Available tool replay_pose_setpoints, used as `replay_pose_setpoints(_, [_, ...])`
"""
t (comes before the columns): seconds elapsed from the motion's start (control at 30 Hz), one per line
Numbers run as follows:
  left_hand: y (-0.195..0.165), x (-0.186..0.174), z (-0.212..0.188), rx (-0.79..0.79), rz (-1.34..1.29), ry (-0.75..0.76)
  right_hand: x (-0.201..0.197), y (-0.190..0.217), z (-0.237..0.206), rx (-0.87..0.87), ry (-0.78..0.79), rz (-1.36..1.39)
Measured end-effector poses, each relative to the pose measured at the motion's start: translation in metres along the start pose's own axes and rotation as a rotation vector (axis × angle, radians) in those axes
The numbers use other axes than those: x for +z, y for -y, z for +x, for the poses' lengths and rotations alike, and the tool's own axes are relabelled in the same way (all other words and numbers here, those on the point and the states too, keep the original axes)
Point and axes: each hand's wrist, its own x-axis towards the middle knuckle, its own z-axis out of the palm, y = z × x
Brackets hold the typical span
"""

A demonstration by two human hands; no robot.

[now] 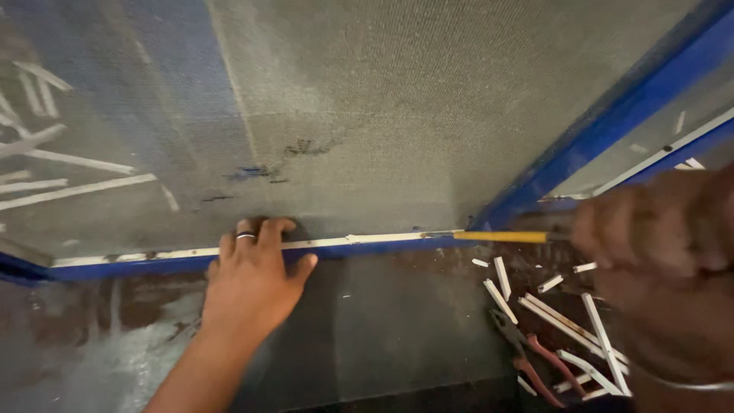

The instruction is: The person is installing a window screen by securing a white spline into the groove of a blue window frame. They use a screwdriver to push the spline into place and pliers to trim excess material. The task involves working along the edges of the frame to ensure the screen is taut and properly secured.

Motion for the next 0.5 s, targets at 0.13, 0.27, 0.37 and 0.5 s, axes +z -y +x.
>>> replay_pose_setpoints(0.13, [-0.001,0.002,0.000,-0.001,0.004,-0.038,-0.063,-0.012,-0.038,-0.022,-0.190,-0.380])
replay_pose_setpoints(0.27, [-0.002,0.007,-0.002,-0.004,0.019,-0.065,-0.112,-0.028,-0.055,-0.041,-0.422,-0.147])
replay_pose_setpoints(0.37, [-0.001,0.010,-0.002,0.014,0.025,-0.092,-0.110,-0.029,-0.060,-0.019,-0.436,-0.147])
replay_pose_setpoints(0.5, [0.002,0.015,0.000,0.041,0.048,-0.120,-0.051,-0.017,-0.040,-0.025,-0.360,-0.125])
